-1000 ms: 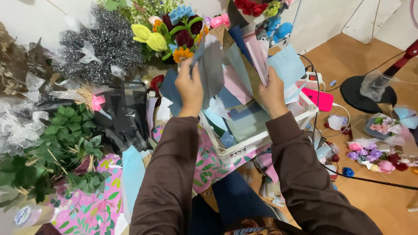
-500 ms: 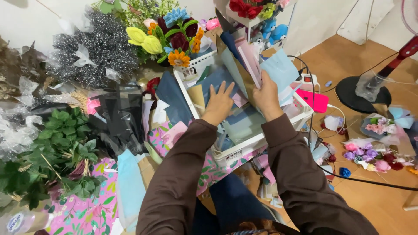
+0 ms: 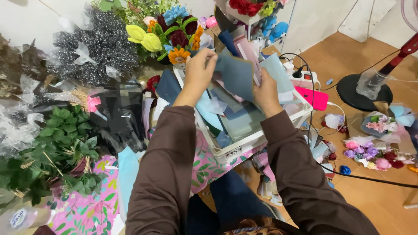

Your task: The person sits on the floor and wraps a bouquet of artificial flowers with multiple layers of colored paper. They fold the paper around the stems and secure it with tape, creating a finished bouquet.

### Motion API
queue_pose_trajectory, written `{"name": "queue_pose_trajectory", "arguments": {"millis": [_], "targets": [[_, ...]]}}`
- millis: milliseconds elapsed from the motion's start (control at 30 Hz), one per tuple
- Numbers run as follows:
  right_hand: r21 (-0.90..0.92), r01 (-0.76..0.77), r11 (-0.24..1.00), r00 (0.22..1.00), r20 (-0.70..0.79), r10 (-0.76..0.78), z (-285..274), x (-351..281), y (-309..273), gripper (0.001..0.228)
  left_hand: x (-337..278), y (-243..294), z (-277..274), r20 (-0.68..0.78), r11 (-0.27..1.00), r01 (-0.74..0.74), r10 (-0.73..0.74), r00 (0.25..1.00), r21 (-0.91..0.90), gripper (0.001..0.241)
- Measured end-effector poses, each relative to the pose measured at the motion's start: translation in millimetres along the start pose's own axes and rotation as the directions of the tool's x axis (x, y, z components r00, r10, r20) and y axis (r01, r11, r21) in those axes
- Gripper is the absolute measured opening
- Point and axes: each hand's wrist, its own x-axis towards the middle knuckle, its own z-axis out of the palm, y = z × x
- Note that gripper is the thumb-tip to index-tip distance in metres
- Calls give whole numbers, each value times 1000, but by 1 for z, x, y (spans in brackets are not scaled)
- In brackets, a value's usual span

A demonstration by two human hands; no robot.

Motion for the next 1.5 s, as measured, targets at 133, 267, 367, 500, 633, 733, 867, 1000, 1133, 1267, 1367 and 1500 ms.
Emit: {"name": "queue_pose_trajectory", "arguments": {"millis": [133, 267, 367, 500, 633, 733, 867, 1000, 1133, 1267, 1367, 1500], "targets": [[91, 34, 995, 998, 54, -39, -4, 2, 0, 38, -2, 23, -50, -68, 956, 12, -33, 997, -293, 12], [20, -48, 999, 946, 323, 39, -4, -2, -7, 54, -34, 53, -106, -128, 916, -27, -27, 991, -400, 4], [-69, -68, 995, 785, 611, 96, -17, -17, -55, 86, -74, 76, -145, -215, 942, -136, 70, 974, -307, 10], [188, 111, 976, 784, 586, -202, -11, -25, -49, 65, -132, 93, -193, -315, 965, -261, 251, 915, 13, 35], [579, 8, 815, 871, 396, -290, -17, -81, -98, 37, -200, 87, -214, -331, 865, -289, 436, 837, 411, 51], [673, -24, 739, 899, 338, -279, 16, -121, -36, 52, -261, 99, -204, -367, 882, -294, 428, 826, 368, 10], [389, -904, -176, 426, 853, -301, 50, -231, 47, 56, -332, 103, -183, -280, 695, -337, 614, 738, 635, 14], [355, -903, -243, 416, 865, -280, 40, -221, -88, 95, -373, 82, -152, -185, 637, -276, 559, 809, 720, 6], [489, -784, 383, 406, 870, -280, 25, -172, -99, 91, -388, 61, -146, -122, 707, -248, 428, 896, 662, 10], [454, -844, 284, 413, 890, -195, 20, -136, -98, 50, -394, 54, -139, -135, 761, -219, 373, 918, 611, 18], [467, -826, 315, 461, 882, -99, 6, -133, -118, 47, -392, 56, -135, -181, 791, -198, 361, 915, 579, 23], [543, -531, 650, 621, 771, -137, -4, -167, -127, 76, -394, 62, -130, -281, 822, -163, 363, 889, 546, 29]]}}
